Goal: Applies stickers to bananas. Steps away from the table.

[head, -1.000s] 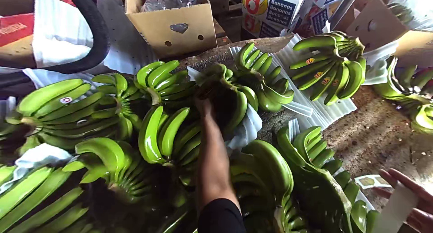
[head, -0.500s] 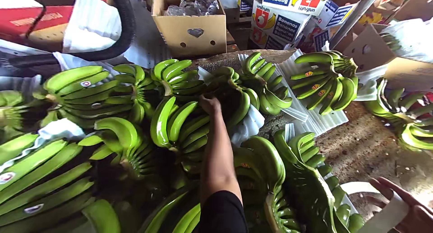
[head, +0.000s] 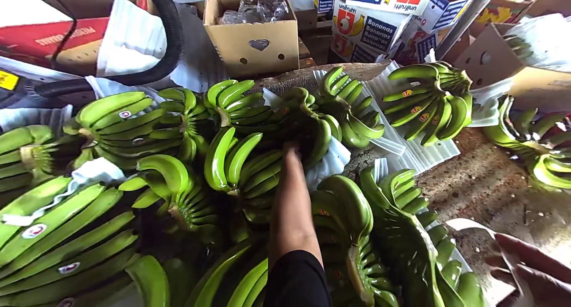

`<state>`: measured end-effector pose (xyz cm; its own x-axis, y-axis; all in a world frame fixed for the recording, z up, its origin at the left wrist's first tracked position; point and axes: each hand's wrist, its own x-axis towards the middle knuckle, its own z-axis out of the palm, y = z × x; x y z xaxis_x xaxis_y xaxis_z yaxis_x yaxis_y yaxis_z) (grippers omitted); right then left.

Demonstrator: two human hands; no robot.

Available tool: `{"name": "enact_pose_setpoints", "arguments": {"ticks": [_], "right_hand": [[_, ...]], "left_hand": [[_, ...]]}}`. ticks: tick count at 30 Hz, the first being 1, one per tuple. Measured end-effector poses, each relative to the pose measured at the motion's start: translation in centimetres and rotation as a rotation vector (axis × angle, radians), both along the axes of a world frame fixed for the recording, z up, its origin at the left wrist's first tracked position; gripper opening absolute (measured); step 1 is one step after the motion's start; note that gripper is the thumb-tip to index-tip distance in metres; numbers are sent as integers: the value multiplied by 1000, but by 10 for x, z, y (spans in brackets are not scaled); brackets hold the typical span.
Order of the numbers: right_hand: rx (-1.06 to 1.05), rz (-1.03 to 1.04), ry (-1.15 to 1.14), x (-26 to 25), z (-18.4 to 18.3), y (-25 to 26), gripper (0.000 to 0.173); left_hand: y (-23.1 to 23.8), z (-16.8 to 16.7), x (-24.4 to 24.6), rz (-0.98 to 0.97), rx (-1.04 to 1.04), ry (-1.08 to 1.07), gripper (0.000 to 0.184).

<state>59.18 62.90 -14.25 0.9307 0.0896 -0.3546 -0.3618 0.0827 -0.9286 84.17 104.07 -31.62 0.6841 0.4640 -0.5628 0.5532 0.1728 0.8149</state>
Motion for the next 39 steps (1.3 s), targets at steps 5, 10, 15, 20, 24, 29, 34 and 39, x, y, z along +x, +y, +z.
{"name": "enact_pose_setpoints", "arguments": {"ticks": [5,10,15,20,24,29,34,39], "right_hand": [[-34,-89,33,-1,3,8,37],[-111,-195,-172,6,-2,33,24],[-233,-17,-260,4,14,53,48],[-320,68,-298,-7,13,65,58],[-236,73,-279,-20,15,64,47],[241,20,51,-26,27,66,60],[456,-16,111,-30,26,79,74],[288,-4,61,-28,25,93,72]], "left_hand": [[-6,9,9,-176,303,254,45],[-13,15,-11,-204,727,8,56],[-90,112,-77,-498,674,-818,24],[-174,169,-179,-1203,714,-1222,10],[-186,178,-216,-1152,1036,-1333,9],[-174,163,-227,-936,1148,-1530,22],[-159,159,-225,-833,1140,-1642,16],[-152,158,-223,-855,947,-1499,10]]}}
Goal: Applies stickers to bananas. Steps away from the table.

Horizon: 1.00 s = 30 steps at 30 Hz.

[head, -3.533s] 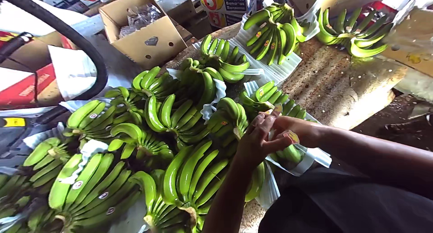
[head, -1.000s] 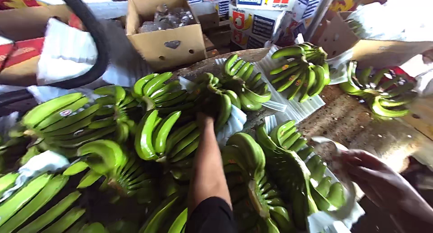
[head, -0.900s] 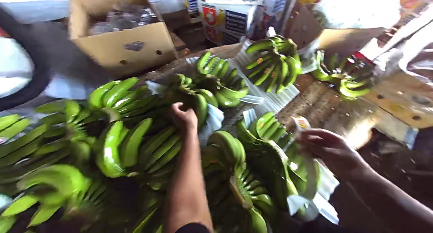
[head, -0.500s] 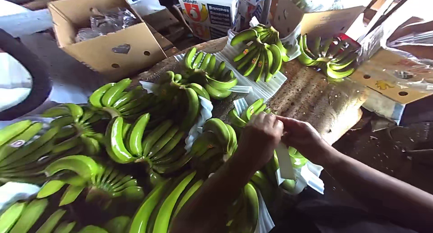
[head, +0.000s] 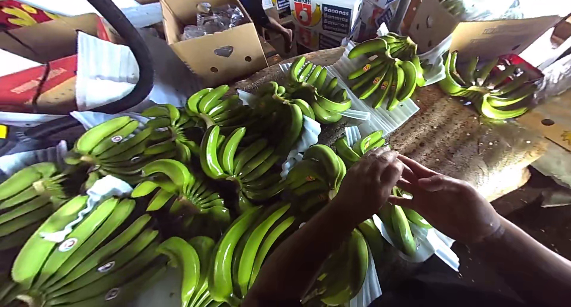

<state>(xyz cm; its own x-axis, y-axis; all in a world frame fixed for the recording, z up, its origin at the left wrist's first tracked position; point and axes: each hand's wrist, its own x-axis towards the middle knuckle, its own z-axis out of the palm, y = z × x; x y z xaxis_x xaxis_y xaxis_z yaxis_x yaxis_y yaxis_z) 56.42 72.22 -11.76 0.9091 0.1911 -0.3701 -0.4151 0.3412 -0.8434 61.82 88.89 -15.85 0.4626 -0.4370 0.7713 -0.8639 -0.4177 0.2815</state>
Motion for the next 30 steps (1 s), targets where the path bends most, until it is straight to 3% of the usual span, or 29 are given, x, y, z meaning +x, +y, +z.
{"name": "enact_pose_setpoints", "arguments": {"ticks": [3,8,11,14,16,18,21,24,26,28,29,30], "right_hand": [[-172,58,-70,4,-3,7,72],[62,20,36,21,1,11,71],[-12,-64,27,31,-4,6,59],[-105,-108,-16,35,-7,-4,58],[-116,-136,-36,32,-8,-12,59],[-121,-158,-47,31,-8,-18,59],[-125,-190,-47,31,-10,-27,54],[-131,-220,-49,30,-12,-34,50],[-138,-258,-56,32,-11,-34,44],[-197,-306,-55,31,-7,-33,33],[-237,-317,-58,30,-5,-34,30],[-268,-327,-72,29,-4,-35,31]], "left_hand": [[4,7,2,-1,44,109,11],[13,-5,18,-106,-57,73,10],[41,-23,55,-56,-271,505,11],[105,-52,129,333,-535,975,30],[140,-83,168,559,-734,1269,32],[159,-110,188,712,-756,1463,25],[161,-111,200,788,-596,1632,15],[159,-107,205,847,-346,1699,14],[158,-104,203,945,-147,1623,27],[157,-96,195,1012,-41,1448,58],[150,-89,190,1006,-35,1291,66],[137,-77,184,954,-77,1109,61]]}}
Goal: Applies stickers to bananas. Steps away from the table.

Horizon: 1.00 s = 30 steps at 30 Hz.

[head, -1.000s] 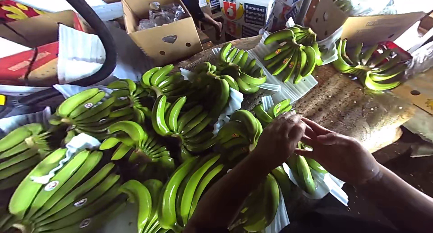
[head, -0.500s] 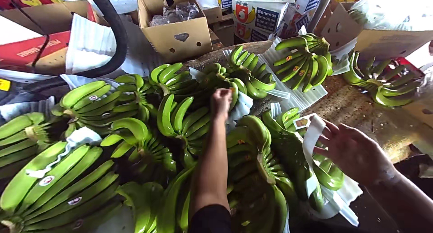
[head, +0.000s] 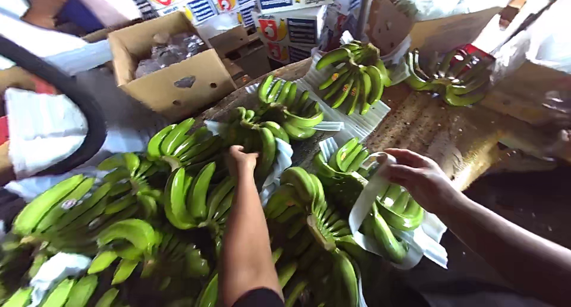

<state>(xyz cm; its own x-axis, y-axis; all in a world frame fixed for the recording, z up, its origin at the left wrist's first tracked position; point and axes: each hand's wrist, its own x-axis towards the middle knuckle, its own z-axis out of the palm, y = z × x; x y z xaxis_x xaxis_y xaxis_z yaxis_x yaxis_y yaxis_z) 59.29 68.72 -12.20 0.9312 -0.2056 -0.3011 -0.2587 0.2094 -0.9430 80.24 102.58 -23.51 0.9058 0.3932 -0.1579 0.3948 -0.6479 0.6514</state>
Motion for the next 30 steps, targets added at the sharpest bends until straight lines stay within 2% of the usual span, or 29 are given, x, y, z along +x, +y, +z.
{"name": "enact_pose_setpoints", "arguments": {"ticks": [2,4,5,7,10,12,18,20,21,23,25,27,30], "right_hand": [[-56,9,-83,-3,-7,-2,33],[-162,67,-192,-7,-18,-6,34],[-230,101,-219,-10,-20,-8,34],[-369,163,-265,-16,-20,-11,30],[-501,222,-314,-21,-21,-23,21],[-550,293,-338,-23,-20,-35,20],[-774,330,-470,-23,-27,-56,6],[-746,367,-460,-19,-29,-65,6],[-702,397,-438,-16,-27,-70,8],[-604,450,-372,-7,-26,-81,12],[-488,495,-279,5,-26,-96,20],[-364,474,-268,16,-39,-113,27],[-193,426,-251,31,-60,-138,35]], "left_hand": [[-45,38,-26,-213,-82,-311,35],[-97,72,-71,-603,-231,-491,15],[-121,83,-94,-811,-283,-542,11],[-160,94,-130,-1103,-171,-643,13],[-190,98,-155,-1254,173,-804,13],[-198,99,-157,-1279,269,-805,14],[-224,98,-157,-1331,218,-731,15],[-231,99,-149,-1328,97,-577,13],[-235,103,-142,-1304,-1,-428,13],[-239,113,-119,-1166,-240,-24,15],[-237,108,-79,-920,-418,161,15],[-229,92,-25,-661,-423,132,12],[-209,55,62,-455,-129,-2,16]]}}
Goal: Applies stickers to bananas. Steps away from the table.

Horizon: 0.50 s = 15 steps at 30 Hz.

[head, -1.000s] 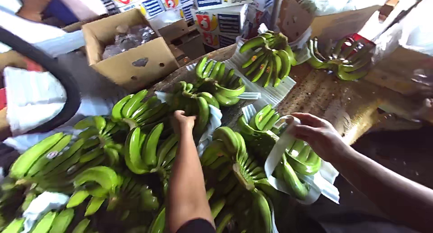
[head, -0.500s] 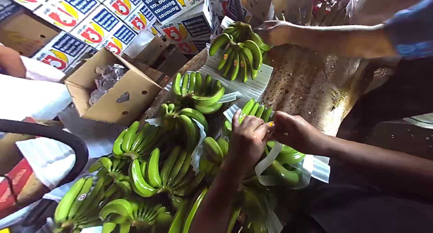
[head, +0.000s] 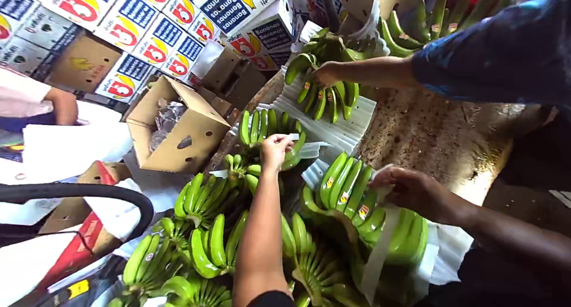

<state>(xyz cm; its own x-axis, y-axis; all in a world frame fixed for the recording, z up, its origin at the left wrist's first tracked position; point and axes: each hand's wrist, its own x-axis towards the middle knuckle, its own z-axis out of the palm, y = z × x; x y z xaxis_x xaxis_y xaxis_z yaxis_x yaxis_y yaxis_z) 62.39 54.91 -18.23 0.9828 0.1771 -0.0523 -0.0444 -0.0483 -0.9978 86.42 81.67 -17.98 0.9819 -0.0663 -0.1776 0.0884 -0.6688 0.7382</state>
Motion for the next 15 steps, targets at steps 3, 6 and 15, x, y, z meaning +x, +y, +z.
{"name": "enact_pose_setpoints", "arguments": {"ticks": [3,6,15], "right_hand": [[16,-62,52,13,-12,-17,35],[97,-105,93,24,-25,-27,33],[286,-89,372,54,-31,-7,22]], "left_hand": [[11,-33,60,-16,335,-68,20],[3,-48,88,-140,615,5,21],[15,-55,103,-557,1000,312,22]]}}
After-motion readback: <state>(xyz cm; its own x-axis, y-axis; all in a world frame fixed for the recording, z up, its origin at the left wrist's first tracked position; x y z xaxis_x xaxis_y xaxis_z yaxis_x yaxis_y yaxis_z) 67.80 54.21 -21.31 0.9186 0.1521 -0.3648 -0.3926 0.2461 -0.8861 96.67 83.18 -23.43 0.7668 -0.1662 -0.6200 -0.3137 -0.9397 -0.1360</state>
